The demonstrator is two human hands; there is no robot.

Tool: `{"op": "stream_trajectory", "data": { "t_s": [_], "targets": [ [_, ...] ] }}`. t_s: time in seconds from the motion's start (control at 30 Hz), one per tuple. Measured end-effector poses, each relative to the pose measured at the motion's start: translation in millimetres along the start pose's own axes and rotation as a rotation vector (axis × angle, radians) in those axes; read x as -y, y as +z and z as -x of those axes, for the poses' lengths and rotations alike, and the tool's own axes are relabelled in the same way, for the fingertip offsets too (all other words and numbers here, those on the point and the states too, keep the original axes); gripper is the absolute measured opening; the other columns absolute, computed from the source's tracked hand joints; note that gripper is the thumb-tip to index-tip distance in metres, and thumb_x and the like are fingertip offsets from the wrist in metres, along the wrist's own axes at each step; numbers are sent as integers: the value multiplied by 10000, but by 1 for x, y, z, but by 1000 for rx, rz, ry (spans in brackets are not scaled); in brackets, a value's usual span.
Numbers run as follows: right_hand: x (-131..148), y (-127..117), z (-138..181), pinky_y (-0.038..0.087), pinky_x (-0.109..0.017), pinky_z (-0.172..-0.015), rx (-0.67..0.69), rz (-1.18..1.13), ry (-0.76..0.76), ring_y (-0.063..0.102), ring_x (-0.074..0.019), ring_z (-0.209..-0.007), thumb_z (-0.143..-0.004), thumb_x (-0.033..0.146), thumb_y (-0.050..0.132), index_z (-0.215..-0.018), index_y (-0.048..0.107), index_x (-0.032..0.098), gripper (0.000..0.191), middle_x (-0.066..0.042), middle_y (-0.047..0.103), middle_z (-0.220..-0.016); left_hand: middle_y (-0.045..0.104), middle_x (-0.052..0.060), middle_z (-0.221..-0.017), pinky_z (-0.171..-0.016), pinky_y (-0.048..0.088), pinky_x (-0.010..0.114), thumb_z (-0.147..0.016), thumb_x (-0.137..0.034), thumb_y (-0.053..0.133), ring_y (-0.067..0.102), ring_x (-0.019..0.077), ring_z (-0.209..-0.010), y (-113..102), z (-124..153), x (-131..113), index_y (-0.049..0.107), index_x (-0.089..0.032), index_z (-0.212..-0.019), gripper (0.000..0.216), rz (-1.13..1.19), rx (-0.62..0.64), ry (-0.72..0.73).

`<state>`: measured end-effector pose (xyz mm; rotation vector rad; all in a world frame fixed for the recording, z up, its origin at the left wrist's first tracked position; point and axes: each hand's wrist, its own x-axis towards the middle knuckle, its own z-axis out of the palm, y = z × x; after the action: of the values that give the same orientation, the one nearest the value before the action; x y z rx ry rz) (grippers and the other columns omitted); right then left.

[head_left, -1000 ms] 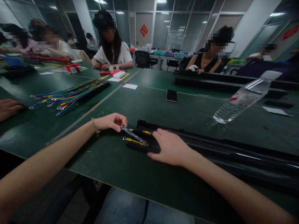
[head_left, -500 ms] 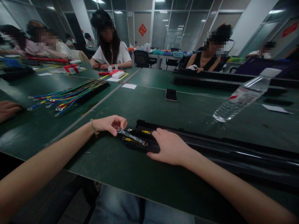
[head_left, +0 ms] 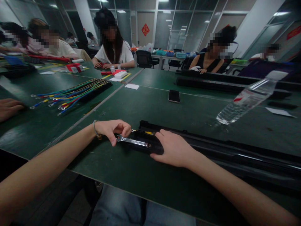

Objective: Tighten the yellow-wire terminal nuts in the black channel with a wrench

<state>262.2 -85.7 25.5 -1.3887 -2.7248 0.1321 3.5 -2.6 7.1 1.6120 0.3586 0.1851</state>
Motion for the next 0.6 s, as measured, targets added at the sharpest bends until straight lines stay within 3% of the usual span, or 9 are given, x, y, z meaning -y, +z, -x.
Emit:
{"op": "stream_trajectory", "data": {
  "t_s": [0.6],
  "targets": [
    [0,-1,0,433,-330,-709,3,-6,-4,525,-211,-794,-677,533,516,-960,532,146,480,-99,548,-928,496,-22,-666,-606,354,216,-516,-252,799,447,115,-653,-9,0,5,531,-136,-676,333,53,-69,63]
  ]
}}
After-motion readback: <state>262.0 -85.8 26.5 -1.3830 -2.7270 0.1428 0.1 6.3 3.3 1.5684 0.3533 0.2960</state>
